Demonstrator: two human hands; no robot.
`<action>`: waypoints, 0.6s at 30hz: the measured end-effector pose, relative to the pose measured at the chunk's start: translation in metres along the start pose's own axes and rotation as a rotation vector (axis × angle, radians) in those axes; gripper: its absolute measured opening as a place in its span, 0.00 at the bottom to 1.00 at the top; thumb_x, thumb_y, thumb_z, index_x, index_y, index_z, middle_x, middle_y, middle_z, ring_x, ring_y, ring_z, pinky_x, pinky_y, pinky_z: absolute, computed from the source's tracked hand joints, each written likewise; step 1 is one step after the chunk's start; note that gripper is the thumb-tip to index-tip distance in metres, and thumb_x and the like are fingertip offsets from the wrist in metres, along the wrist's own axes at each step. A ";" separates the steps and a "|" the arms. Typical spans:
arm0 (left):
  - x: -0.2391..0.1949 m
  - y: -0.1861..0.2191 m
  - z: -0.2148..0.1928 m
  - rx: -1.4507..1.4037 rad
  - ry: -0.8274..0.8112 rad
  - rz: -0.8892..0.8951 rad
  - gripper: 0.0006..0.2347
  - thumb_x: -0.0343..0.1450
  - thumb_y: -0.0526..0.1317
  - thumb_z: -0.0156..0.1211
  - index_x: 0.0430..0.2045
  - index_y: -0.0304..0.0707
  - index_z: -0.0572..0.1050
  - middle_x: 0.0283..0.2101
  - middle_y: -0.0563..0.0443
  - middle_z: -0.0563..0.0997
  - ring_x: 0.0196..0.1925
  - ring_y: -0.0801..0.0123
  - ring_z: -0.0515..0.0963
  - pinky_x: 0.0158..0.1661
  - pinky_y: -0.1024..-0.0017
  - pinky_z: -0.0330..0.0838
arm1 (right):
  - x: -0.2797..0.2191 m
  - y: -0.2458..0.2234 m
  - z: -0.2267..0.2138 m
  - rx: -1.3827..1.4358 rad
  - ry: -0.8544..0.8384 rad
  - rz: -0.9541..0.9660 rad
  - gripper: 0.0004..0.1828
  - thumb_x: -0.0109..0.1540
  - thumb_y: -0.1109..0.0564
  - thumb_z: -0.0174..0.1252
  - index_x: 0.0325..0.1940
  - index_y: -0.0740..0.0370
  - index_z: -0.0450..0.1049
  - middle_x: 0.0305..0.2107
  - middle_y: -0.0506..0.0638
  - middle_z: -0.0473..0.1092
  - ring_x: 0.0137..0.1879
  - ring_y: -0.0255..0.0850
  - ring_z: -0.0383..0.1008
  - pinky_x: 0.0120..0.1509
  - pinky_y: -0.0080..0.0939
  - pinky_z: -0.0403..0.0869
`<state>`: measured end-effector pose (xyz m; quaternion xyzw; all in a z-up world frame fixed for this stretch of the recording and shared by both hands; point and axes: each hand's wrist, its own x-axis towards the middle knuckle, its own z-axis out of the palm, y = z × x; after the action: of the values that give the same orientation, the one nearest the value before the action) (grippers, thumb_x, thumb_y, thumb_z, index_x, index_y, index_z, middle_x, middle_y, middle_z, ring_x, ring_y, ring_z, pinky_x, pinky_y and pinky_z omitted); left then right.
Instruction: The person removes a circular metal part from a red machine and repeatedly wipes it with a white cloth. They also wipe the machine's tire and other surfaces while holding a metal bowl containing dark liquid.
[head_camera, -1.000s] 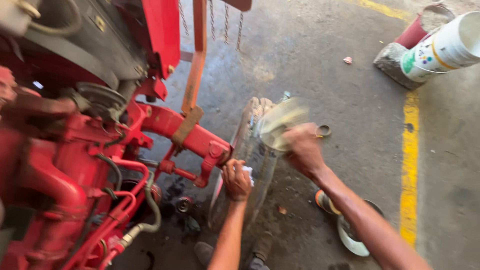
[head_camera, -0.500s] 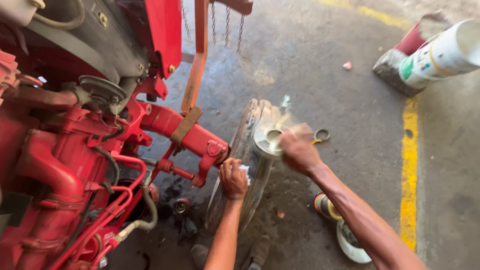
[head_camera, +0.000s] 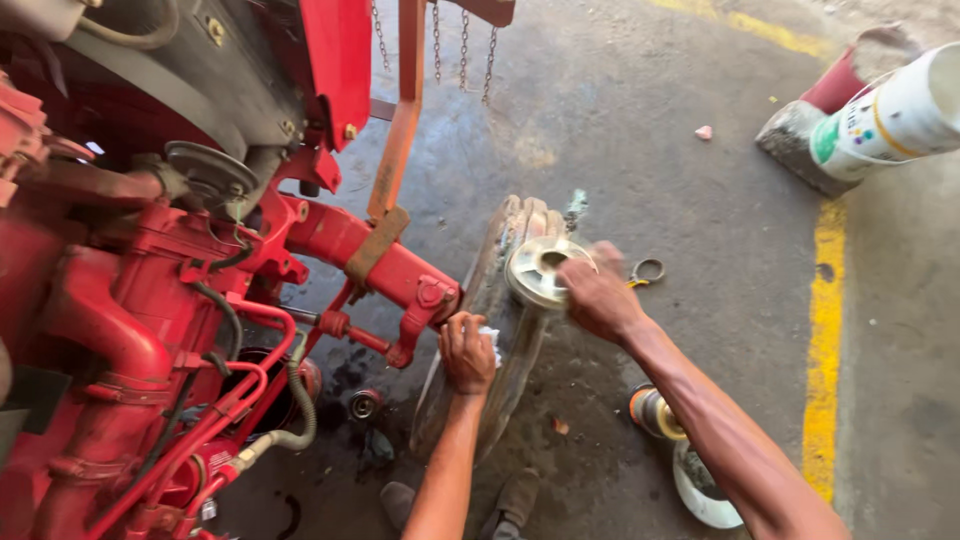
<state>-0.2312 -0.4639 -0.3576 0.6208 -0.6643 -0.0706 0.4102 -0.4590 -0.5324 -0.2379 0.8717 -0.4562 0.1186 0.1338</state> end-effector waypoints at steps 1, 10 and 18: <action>0.006 -0.003 -0.001 -0.022 0.067 0.064 0.08 0.68 0.35 0.54 0.39 0.38 0.75 0.46 0.43 0.75 0.50 0.48 0.74 0.49 0.53 0.68 | 0.007 0.010 -0.001 0.176 0.085 0.063 0.21 0.50 0.61 0.69 0.41 0.52 0.67 0.34 0.48 0.68 0.42 0.42 0.74 0.54 0.56 0.75; 0.008 -0.008 0.006 -0.004 -0.011 -0.016 0.07 0.68 0.34 0.53 0.37 0.41 0.76 0.44 0.46 0.76 0.47 0.49 0.74 0.48 0.53 0.68 | 0.033 0.069 -0.080 0.525 0.758 0.576 0.23 0.60 0.60 0.66 0.55 0.63 0.63 0.44 0.57 0.67 0.50 0.49 0.70 0.53 0.50 0.72; 0.025 -0.008 0.005 -0.053 0.039 0.069 0.09 0.68 0.36 0.52 0.39 0.38 0.75 0.47 0.42 0.74 0.50 0.46 0.73 0.50 0.52 0.67 | 0.023 0.043 -0.016 0.567 0.036 0.224 0.18 0.52 0.63 0.61 0.46 0.58 0.71 0.38 0.54 0.70 0.44 0.53 0.74 0.52 0.55 0.73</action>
<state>-0.2255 -0.4895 -0.3540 0.5879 -0.6750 -0.0620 0.4415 -0.4831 -0.5684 -0.2097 0.8164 -0.4957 0.2707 -0.1204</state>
